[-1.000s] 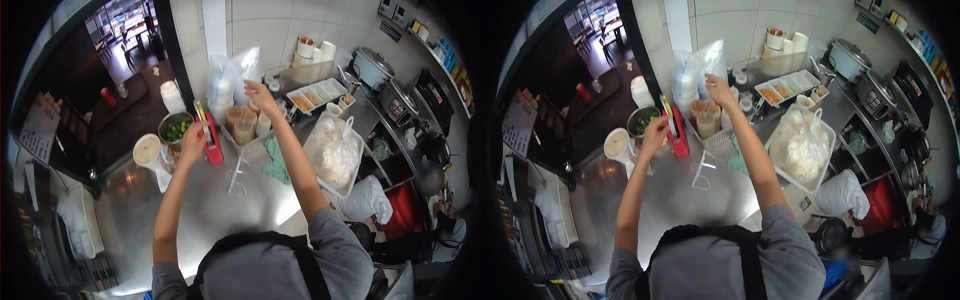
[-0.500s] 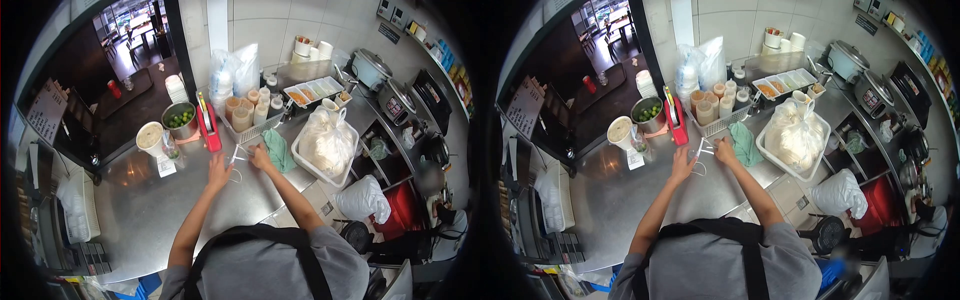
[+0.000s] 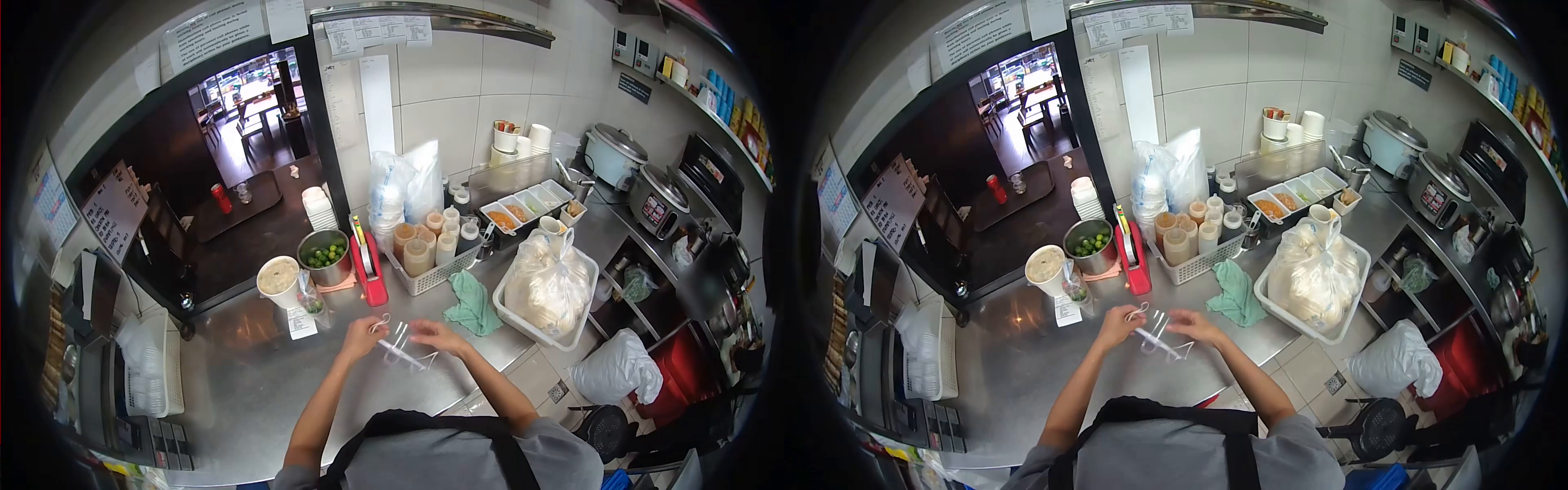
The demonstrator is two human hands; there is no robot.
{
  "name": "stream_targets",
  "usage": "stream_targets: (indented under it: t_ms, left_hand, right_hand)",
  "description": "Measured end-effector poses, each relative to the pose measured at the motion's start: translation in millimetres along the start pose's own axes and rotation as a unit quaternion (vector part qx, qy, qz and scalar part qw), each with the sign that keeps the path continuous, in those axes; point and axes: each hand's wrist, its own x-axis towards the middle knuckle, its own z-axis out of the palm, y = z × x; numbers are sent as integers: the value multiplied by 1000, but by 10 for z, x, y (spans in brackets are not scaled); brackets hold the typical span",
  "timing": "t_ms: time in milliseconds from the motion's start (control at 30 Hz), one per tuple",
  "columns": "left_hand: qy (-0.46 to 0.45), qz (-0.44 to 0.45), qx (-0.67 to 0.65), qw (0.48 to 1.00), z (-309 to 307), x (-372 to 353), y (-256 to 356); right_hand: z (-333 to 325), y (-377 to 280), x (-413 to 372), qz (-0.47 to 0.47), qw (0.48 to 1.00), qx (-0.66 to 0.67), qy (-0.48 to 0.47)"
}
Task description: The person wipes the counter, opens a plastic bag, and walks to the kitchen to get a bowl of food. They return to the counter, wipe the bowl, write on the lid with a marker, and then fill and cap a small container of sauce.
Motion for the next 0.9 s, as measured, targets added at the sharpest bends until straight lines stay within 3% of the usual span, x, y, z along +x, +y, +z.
stream_targets:
  t_ms: [67, 167, 300, 500, 533, 667, 767, 867, 900]
  left_hand:
    - [61, -60, -162, 983, -9, -259, -111]
    - [118, -96, -270, 951, -48, -663, -161]
    - [136, -192, -395, 888, -134, -1110, -250]
    - [230, -233, -537, 778, -128, -1522, -456]
    - [243, -225, -541, 773, -93, -1585, -529]
    - [233, -248, -554, 760, -32, -1756, -561]
    - [253, -212, -565, 757, -57, -1818, -448]
    - [342, -199, -502, 769, -105, -1777, -201]
    - [309, -206, -486, 791, -130, -1776, -167]
  right_hand:
    - [90, -258, -114, 111, 982, 40, -149]
    - [322, -522, -136, 190, 968, 62, -149]
    - [458, -669, -144, 205, 947, 116, -218]
    - [664, -118, -393, 185, 830, 437, -292]
    - [683, 10, -442, 205, 869, 338, -298]
    - [876, -50, -602, 288, 865, 277, -305]
    - [925, 59, -483, 307, 878, 226, -289]
    - [942, -130, -368, 272, 895, 222, -275]
    - [964, -186, -336, 262, 900, 223, -268]
